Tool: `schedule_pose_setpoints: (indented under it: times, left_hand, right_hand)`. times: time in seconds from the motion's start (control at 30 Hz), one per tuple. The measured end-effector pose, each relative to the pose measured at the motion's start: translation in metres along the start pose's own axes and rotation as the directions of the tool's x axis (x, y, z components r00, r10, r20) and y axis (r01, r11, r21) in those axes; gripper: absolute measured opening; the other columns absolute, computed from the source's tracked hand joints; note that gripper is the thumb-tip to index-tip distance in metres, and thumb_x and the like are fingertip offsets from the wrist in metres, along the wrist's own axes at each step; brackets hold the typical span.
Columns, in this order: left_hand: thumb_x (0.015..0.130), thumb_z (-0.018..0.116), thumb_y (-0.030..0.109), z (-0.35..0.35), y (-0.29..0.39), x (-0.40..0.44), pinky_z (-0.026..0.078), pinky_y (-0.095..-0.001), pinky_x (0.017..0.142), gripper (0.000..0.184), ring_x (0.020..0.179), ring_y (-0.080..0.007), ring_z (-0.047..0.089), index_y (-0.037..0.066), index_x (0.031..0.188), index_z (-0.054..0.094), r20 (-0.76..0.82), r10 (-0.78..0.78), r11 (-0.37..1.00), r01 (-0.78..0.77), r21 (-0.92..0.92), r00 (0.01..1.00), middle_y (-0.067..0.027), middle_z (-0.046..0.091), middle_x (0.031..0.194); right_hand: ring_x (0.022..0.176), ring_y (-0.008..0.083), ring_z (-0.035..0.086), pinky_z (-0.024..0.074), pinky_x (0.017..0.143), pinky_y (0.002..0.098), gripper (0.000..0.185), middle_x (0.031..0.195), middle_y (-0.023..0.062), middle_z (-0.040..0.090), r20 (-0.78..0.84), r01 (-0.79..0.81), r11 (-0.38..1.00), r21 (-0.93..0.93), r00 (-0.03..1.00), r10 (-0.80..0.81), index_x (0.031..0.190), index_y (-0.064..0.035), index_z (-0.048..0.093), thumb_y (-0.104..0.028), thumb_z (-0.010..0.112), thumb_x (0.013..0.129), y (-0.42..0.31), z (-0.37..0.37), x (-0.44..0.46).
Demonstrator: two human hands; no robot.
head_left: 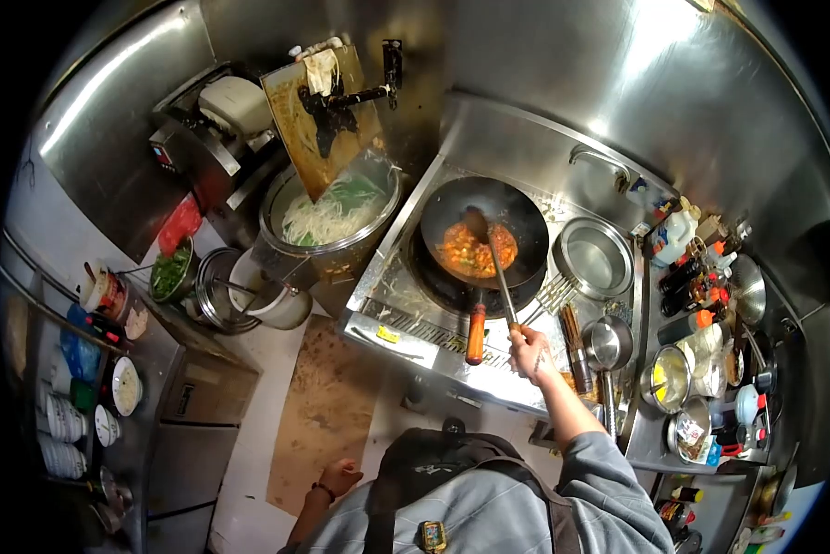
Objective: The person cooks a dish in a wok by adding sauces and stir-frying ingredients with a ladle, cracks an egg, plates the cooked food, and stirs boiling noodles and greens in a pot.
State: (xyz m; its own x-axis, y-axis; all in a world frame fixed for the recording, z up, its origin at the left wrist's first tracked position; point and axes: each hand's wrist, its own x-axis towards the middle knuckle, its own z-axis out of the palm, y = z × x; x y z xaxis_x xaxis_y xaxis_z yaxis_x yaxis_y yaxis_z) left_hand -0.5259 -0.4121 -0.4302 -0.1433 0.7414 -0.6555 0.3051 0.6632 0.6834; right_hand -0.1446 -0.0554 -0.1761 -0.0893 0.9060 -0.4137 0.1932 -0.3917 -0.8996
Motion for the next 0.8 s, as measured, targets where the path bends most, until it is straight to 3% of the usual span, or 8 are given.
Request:
schedule_pose_setpoints:
  times: [0.13, 0.27, 0.37, 0.47, 0.5, 0.7, 0.77, 0.8]
  left_hand:
    - [0.075, 0.071, 0.030, 0.014, 0.038, -0.029, 0.051, -0.0297, 0.074, 0.049, 0.085, -0.0193, 0.062, 0.001, 0.112, 0.055, 0.042, 0.097, 0.994, -0.094, -0.060, 0.994, -0.0099, 0.060, 0.098]
    - [0.079, 0.066, 0.021, 0.033, -0.024, -0.013, 0.051, -0.0302, 0.074, 0.037, 0.082, -0.0204, 0.063, 0.002, 0.109, 0.058, 0.227, 0.167, 0.820, -0.007, -0.573, 0.959, -0.0100, 0.062, 0.094]
    - [0.078, 0.066, 0.020, 0.037, -0.063, 0.011, 0.051, -0.0308, 0.072, 0.029, 0.080, -0.0206, 0.063, 0.003, 0.101, 0.062, 0.176, 0.264, 0.962, -0.247, -0.114, 0.948, -0.0097, 0.063, 0.084]
    - [0.077, 0.065, 0.020, 0.037, -0.047, -0.006, 0.051, -0.0313, 0.069, 0.022, 0.076, -0.0205, 0.063, 0.004, 0.091, 0.065, 0.118, 0.236, 0.929, -0.259, 0.263, 0.965, -0.0093, 0.062, 0.073]
    - [0.077, 0.065, 0.021, 0.026, 0.006, -0.022, 0.050, -0.0314, 0.067, 0.020, 0.073, -0.0203, 0.062, 0.003, 0.086, 0.065, 0.056, 0.158, 0.940, -0.168, 0.296, 0.986, -0.0090, 0.061, 0.069]
    - [0.080, 0.061, 0.026, -0.005, 0.159, -0.034, 0.044, -0.0313, 0.056, 0.026, 0.058, -0.0200, 0.054, 0.001, 0.072, 0.061, -0.166, 0.192, 0.981, -0.190, 0.026, 0.967, -0.0107, 0.060, 0.066]
    - [0.084, 0.057, 0.027, 0.001, 0.165, -0.001, 0.045, -0.0311, 0.058, 0.029, 0.059, -0.0181, 0.056, 0.001, 0.072, 0.061, -0.070, 0.071, 0.997, -0.070, 0.013, 0.995, -0.0103, 0.060, 0.066]
    - [0.085, 0.054, 0.027, 0.005, 0.187, 0.004, 0.045, -0.0306, 0.060, 0.030, 0.062, -0.0170, 0.057, 0.001, 0.073, 0.061, -0.049, 0.200, 0.978, -0.197, 0.064, 0.979, -0.0095, 0.061, 0.067]
  right_hand:
    - [0.038, 0.0095, 0.044, 0.0350, 0.037, 0.0250, 0.032, 0.055, 0.0018, 0.050, 0.078, 0.154, 0.919, -0.363, 0.988, -0.135, 0.108, 0.0035, 0.055, -0.022, 0.049, 0.090, -0.001, -0.031, -0.052]
    - [0.043, 0.0082, 0.044, 0.0341, 0.037, 0.0245, 0.031, 0.058, 0.0014, 0.050, -0.044, 0.080, 0.928, -0.363, 0.994, -0.103, 0.113, 0.0025, 0.053, -0.020, 0.048, 0.091, 0.014, -0.059, -0.056]
    - [0.037, 0.0098, 0.040, 0.0302, 0.033, 0.0241, 0.022, 0.055, 0.0034, 0.050, -0.072, 0.018, 0.998, 0.059, 0.997, -0.014, 0.106, 0.0015, 0.053, -0.014, 0.044, 0.092, 0.006, -0.063, -0.046]
    - [0.037, 0.0105, 0.041, 0.0318, 0.033, 0.0251, 0.021, 0.054, 0.0019, 0.047, -0.206, 0.142, 0.960, -0.241, 0.959, -0.194, 0.100, 0.0024, 0.052, -0.016, 0.045, 0.092, 0.046, -0.047, -0.022]
    - [0.038, 0.0103, 0.042, 0.0329, 0.034, 0.0254, 0.021, 0.054, 0.0016, 0.047, -0.128, 0.052, 0.999, 0.012, 0.990, -0.050, 0.097, 0.0020, 0.054, -0.017, 0.046, 0.091, 0.035, -0.043, -0.027]
    - [0.039, 0.0092, 0.043, 0.0348, 0.036, 0.0237, 0.026, 0.055, 0.0011, 0.047, 0.025, -0.015, 0.995, -0.102, 1.000, 0.018, 0.107, 0.0023, 0.054, -0.015, 0.047, 0.090, 0.005, -0.058, -0.080]
    - [0.040, 0.0087, 0.043, 0.0339, 0.036, 0.0231, 0.028, 0.056, 0.0011, 0.047, 0.027, -0.003, 0.991, -0.132, 1.000, 0.006, 0.112, 0.0025, 0.052, -0.015, 0.047, 0.090, 0.017, -0.066, -0.067]
    - [0.040, 0.0085, 0.043, 0.0333, 0.036, 0.0228, 0.028, 0.058, 0.0014, 0.048, 0.047, 0.058, 0.985, -0.160, 0.998, -0.052, 0.113, 0.0028, 0.051, -0.015, 0.048, 0.091, 0.023, -0.069, -0.054]
